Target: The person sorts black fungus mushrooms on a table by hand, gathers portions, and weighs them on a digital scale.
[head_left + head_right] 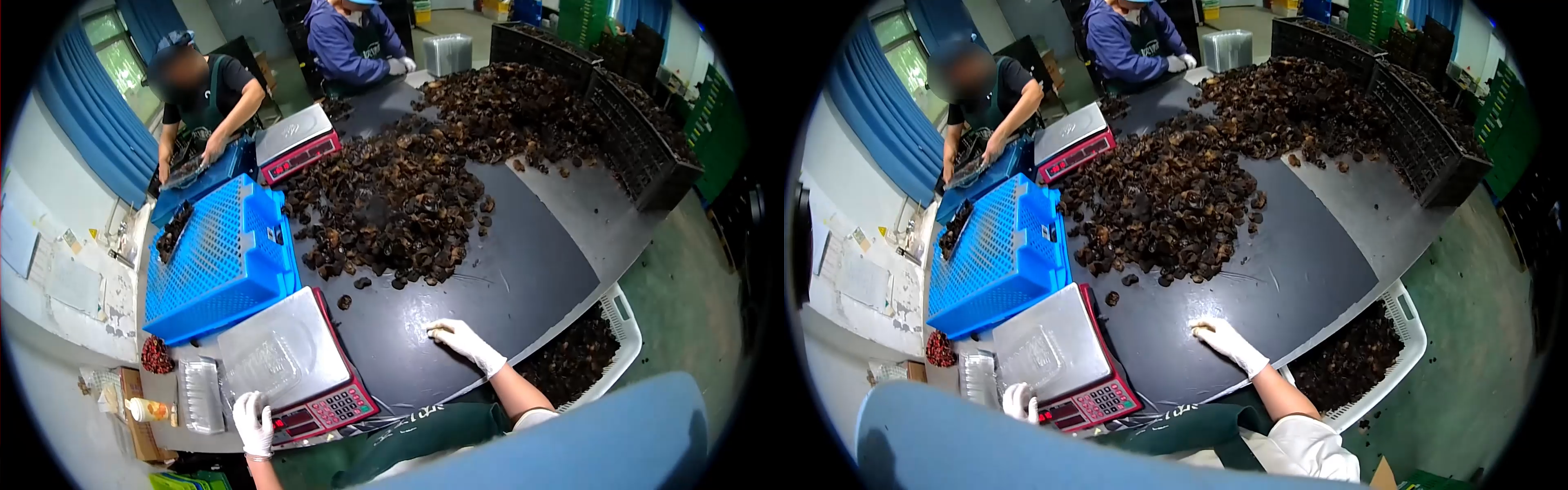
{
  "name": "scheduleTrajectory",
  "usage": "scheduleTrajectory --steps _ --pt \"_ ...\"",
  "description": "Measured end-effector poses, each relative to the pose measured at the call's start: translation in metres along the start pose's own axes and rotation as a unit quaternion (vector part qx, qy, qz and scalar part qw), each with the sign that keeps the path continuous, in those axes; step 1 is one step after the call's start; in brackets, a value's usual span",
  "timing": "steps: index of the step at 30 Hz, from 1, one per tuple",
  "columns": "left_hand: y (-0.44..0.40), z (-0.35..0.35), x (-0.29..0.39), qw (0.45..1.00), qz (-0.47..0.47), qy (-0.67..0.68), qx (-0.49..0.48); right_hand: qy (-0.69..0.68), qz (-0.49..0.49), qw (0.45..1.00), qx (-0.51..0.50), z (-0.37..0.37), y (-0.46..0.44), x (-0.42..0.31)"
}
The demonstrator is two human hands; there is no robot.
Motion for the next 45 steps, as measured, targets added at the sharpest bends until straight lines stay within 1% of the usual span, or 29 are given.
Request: scheduleTrajectory --steps 2,4,5,8,10,12,13,14,16,18,20,21,22,24,26,28,30,31,32,33,35,36,37,38,39,40,41,42,45 --pt "-0.006 -0.003 0.025 0.999 -0.030 0.013 0.025 0.018 -0.012 0.998 0.052 -0.025 -0.005 0.001" --pt "-0.016 0.005 0.057 0.998 -0.013 0.047 0.044 -0.011 -0.042 0.994 0.104 -0.054 -0.022 0.011" --pt "-0.024 0.014 0.073 0.997 -0.008 0.067 0.044 0.026 -0.063 0.988 0.139 -0.072 -0.032 0.005" --pt "-0.054 0.058 0.132 0.987 0.014 0.157 0.042 0.076 -0.091 0.970 0.212 -0.121 -0.078 -0.008" --pt "-0.073 0.101 0.159 0.982 0.010 0.191 0.000 0.093 -0.085 0.955 0.269 -0.152 -0.111 -0.016" --pt "-0.096 0.145 0.176 0.968 -0.001 0.249 -0.012 0.185 -0.128 0.901 0.370 -0.170 -0.144 -0.014" --pt "-0.106 0.167 0.178 0.972 -0.002 0.233 -0.003 0.235 -0.105 0.885 0.388 -0.173 -0.160 -0.010" --pt "-0.118 0.185 0.181 0.969 -0.023 0.245 -0.001 0.236 -0.070 0.902 0.355 -0.169 -0.174 -0.005" --pt "-0.139 0.223 0.169 0.968 -0.054 0.245 0.018 0.377 -0.031 0.882 0.282 -0.143 -0.186 -0.009" --pt "-0.158 0.257 0.147 0.974 -0.059 0.216 0.043 0.351 -0.087 0.903 0.231 -0.125 -0.180 -0.014" --pt "-0.179 0.285 0.127 0.976 -0.075 0.199 0.045 0.381 -0.153 0.879 0.244 -0.114 -0.154 -0.019" --pt "-0.190 0.295 0.123 0.974 -0.086 0.203 0.041 0.367 -0.170 0.889 0.214 -0.114 -0.144 -0.022" --pt "-0.201 0.305 0.122 0.977 -0.078 0.195 0.040 0.322 -0.187 0.918 0.140 -0.115 -0.138 -0.024" --pt "-0.219 0.327 0.126 0.979 -0.074 0.185 0.037 0.365 -0.242 0.889 0.134 -0.111 -0.111 -0.024" --pt "-0.233 0.346 0.136 0.973 -0.084 0.212 0.035 0.351 -0.279 0.886 0.119 -0.111 -0.087 -0.028" --pt "-0.239 0.355 0.156 0.976 -0.054 0.209 0.033 0.260 -0.280 0.914 0.134 -0.124 -0.082 -0.019" --pt "-0.236 0.356 0.177 0.985 0.006 0.173 -0.010 0.216 -0.203 0.932 0.210 -0.145 -0.090 -0.007" --pt "-0.226 0.360 0.180 0.986 0.060 0.156 0.009 0.274 -0.189 0.904 0.266 -0.146 -0.093 -0.007" --pt "-0.221 0.354 0.193 0.984 0.090 0.155 -0.024 0.331 -0.175 0.870 0.320 -0.142 -0.095 -0.009" --pt "-0.208 0.354 0.194 0.985 0.070 0.153 -0.040 0.400 -0.209 0.828 0.333 -0.128 -0.097 -0.024" --pt "-0.192 0.343 0.200 0.985 0.064 0.136 -0.080 0.392 -0.170 0.889 0.162 -0.099 -0.104 -0.039" --pt "-0.182 0.339 0.201 0.980 0.133 0.121 -0.083 0.393 -0.160 0.904 0.053 -0.082 -0.108 -0.044" --pt "-0.172 0.333 0.195 0.980 0.125 0.139 -0.072 0.374 -0.234 0.893 0.092 -0.065 -0.102 -0.032" --pt "-0.160 0.326 0.188 0.979 0.118 0.157 -0.061 0.352 -0.268 0.896 0.045 -0.053 -0.094 -0.036" --pt "-0.145 0.326 0.172 0.980 0.027 0.145 -0.134 0.372 -0.300 0.877 0.049 -0.049 -0.084 -0.042" --pt "-0.129 0.310 0.171 0.991 0.044 0.111 -0.061 0.390 -0.330 0.858 0.051 -0.045 -0.073 -0.047" --pt "-0.116 0.303 0.169 0.995 0.022 0.086 -0.052 0.418 -0.338 0.842 0.052 -0.048 -0.063 -0.050" --pt "-0.104 0.295 0.166 0.997 -0.001 0.061 -0.043 0.439 -0.327 0.835 0.054 -0.058 -0.058 -0.051" --pt "-0.076 0.280 0.181 0.987 0.030 0.118 -0.105 0.458 -0.208 0.853 0.138 -0.093 -0.044 -0.026"
Point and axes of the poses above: each hand's wrist, its own y-axis away from the middle knuckle, its own z-axis out of the palm, x = y × z, the point moved 6 cm from there along -y, towards the middle knuckle, and after that the axes turned 11 degrees about y, right-handed, at the moved point
